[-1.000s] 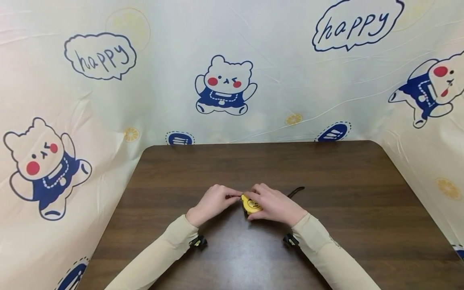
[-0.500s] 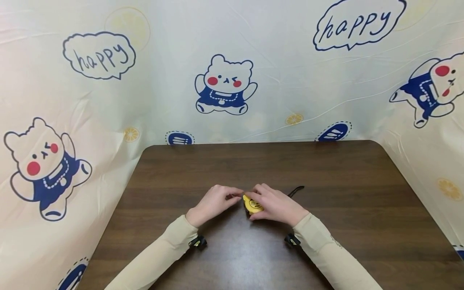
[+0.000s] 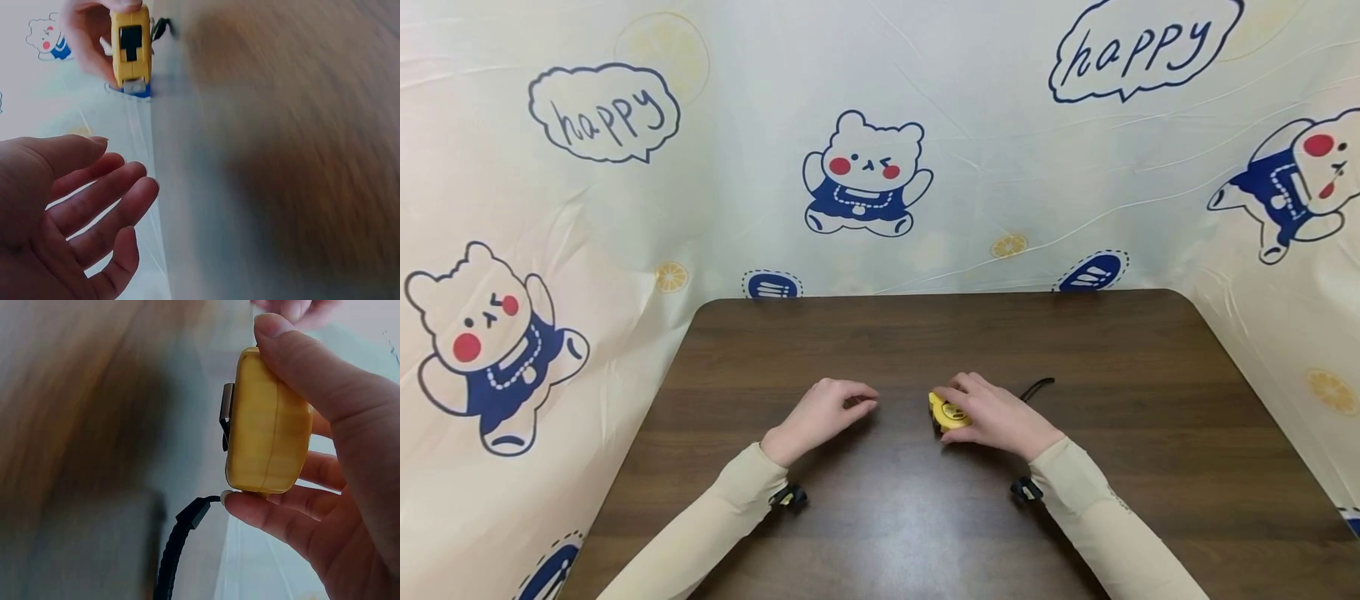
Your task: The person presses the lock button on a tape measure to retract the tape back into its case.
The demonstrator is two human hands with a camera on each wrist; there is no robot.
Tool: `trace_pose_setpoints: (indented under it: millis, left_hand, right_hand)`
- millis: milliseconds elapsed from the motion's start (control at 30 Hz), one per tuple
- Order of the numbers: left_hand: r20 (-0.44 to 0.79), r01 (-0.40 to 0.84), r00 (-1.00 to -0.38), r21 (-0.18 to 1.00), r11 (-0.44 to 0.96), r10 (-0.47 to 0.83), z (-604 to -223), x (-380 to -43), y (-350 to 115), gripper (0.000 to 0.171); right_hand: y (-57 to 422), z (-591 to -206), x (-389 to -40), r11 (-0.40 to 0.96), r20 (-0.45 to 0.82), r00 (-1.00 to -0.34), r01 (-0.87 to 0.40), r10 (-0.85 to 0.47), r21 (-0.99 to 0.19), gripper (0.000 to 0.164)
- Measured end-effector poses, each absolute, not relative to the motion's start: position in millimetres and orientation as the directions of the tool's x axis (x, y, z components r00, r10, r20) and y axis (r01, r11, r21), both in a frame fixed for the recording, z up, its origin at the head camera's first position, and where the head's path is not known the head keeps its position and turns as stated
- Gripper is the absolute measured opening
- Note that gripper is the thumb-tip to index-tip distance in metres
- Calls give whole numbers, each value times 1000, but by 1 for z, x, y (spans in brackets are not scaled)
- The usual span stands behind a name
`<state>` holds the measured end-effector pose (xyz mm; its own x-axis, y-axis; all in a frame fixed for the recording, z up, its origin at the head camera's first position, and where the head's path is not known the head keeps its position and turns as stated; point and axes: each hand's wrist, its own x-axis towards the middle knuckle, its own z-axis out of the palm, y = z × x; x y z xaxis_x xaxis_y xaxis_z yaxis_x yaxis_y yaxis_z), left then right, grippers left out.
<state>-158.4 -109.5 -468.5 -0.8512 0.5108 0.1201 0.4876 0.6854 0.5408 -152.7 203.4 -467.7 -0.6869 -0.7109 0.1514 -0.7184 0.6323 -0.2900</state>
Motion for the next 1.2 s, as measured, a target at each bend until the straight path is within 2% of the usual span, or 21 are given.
trace_pose_setpoints:
  millis: [367,933,1200]
  left_hand:
    - [119,428,-891,540,724,438,-468,-157,-146,17]
    - [121,383,-918,527,759,379,-474,-153,-164,24]
    - [114,345,-934,532,773,339,-476,-151,-170,23]
  right_hand:
    - [238,-472,-163,711,156,-759,-648,-632,-274,68]
    - [210,-483,-138,686,188,-735,-676,-651,-269,68]
    - [207,-480,-133,712,152,-762,-643,-629,-282,66]
